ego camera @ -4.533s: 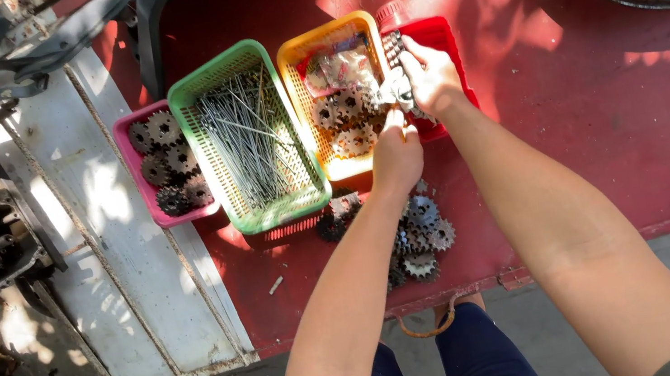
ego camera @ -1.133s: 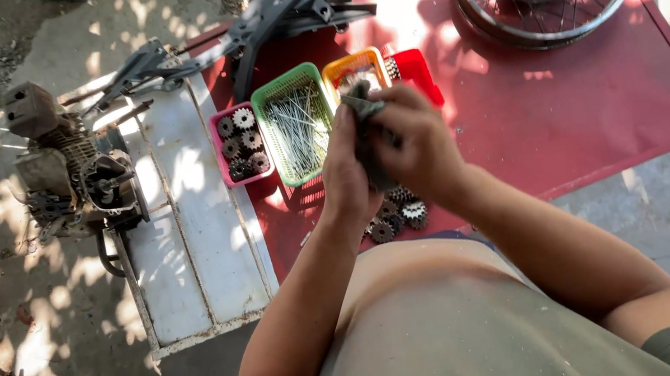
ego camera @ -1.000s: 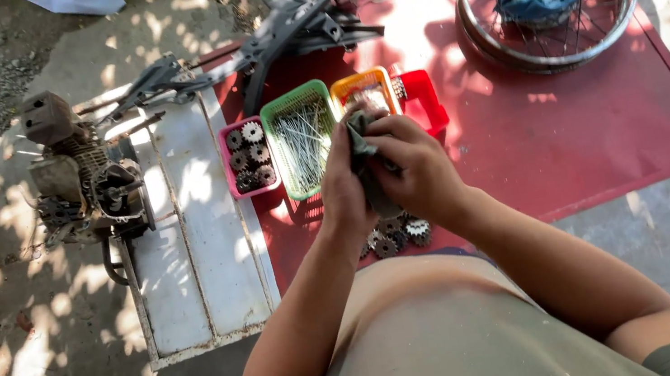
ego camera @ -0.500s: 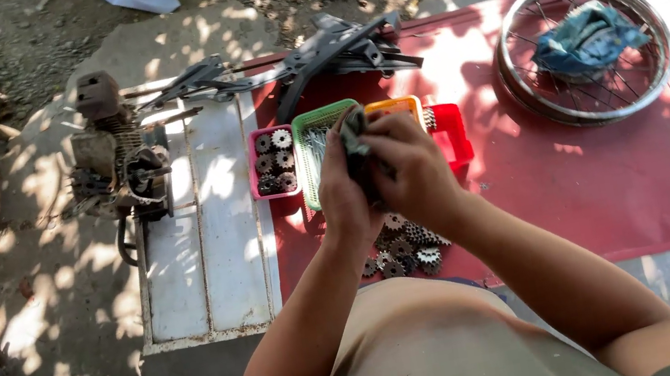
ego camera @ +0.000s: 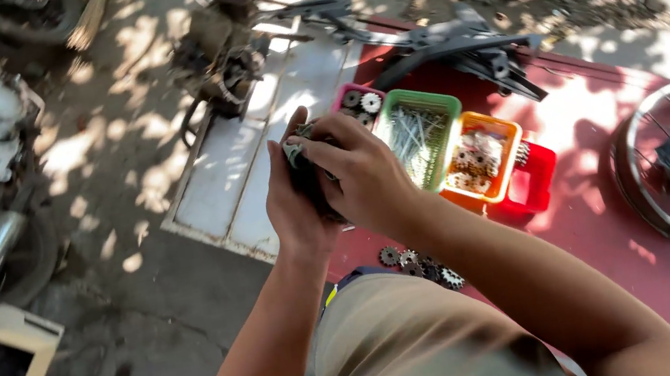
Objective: The person cleans small metal gears using a dark cloth. They pick up individual gears from a red workbench, wipe them thoroughly, and place them back down. The workspace includes several plastic baskets containing various small parts and tools.
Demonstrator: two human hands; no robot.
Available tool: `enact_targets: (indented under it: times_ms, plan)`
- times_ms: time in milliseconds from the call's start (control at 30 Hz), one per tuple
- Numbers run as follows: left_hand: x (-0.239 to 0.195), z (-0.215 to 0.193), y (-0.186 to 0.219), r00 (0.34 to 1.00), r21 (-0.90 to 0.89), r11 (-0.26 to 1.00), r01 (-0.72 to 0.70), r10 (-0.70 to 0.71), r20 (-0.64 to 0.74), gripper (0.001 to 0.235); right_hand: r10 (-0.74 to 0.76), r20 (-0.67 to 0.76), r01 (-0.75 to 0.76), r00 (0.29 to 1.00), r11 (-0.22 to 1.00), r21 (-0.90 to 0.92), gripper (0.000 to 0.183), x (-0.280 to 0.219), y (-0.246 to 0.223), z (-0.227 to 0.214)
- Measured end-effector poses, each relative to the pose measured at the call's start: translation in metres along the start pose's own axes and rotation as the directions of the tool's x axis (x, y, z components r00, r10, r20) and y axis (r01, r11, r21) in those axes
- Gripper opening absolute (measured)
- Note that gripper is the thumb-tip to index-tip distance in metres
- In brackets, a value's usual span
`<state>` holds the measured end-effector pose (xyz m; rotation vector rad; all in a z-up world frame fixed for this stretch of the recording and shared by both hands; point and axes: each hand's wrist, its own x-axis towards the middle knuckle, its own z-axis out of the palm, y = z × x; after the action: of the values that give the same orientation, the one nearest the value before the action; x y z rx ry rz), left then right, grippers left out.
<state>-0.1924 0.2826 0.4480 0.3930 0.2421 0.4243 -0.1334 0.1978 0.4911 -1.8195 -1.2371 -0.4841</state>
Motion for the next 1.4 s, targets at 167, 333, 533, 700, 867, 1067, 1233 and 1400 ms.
enact_targets:
  times_ms: [167, 333, 533, 700, 867, 1067, 1233, 1400]
  plan:
    - [-0.008, -0.017, 0.022, 0.984, 0.066, 0.983, -0.17, 0.166, 0.071, 0.055, -0.09, 0.07, 0.079, 0.993, 0.986, 0.144, 0.019, 0.003, -0.022, 0.016]
    - [-0.034, -0.003, 0.021, 0.974, 0.024, 0.974, -0.224, 0.225, -0.024, 0.053, -0.027, 0.092, 0.004, 0.995, 0.971, 0.238, 0.023, 0.0, -0.006, 0.024]
    - [-0.046, -0.003, 0.026, 0.971, 0.013, 0.972, -0.237, 0.237, -0.022, 0.054, -0.09, 0.187, 0.034, 0.978, 0.959, 0.28, 0.02, -0.006, -0.027, 0.018]
    - [-0.054, -0.004, 0.024, 0.964, 0.001, 0.967, -0.253, 0.252, -0.084, 0.054, -0.152, 0.199, 0.101, 0.968, 0.964, 0.245, 0.011, 0.005, -0.044, 0.015]
    - [-0.054, -0.01, 0.039, 0.962, 0.052, 0.966, -0.253, 0.257, -0.097, 0.059, -0.245, 0.243, 0.197, 0.939, 0.959, 0.206, 0.014, 0.007, -0.044, 0.017]
    - [-0.058, -0.019, 0.034, 0.948, 0.153, 0.949, -0.277, 0.296, -0.116, 0.061, -0.29, 0.23, 0.22, 0.929, 0.933, 0.285, 0.015, 0.013, -0.045, 0.016]
    - [-0.057, -0.002, 0.041, 0.934, 0.217, 0.923, -0.319, 0.345, -0.095, 0.068, -0.277, 0.189, 0.232, 0.942, 0.946, 0.227, 0.016, 0.009, -0.027, 0.021]
    - [-0.049, 0.009, 0.047, 0.949, 0.124, 0.953, -0.277, 0.292, -0.12, 0.06, -0.249, 0.231, 0.19, 0.94, 0.949, 0.251, 0.01, 0.016, -0.052, 0.017]
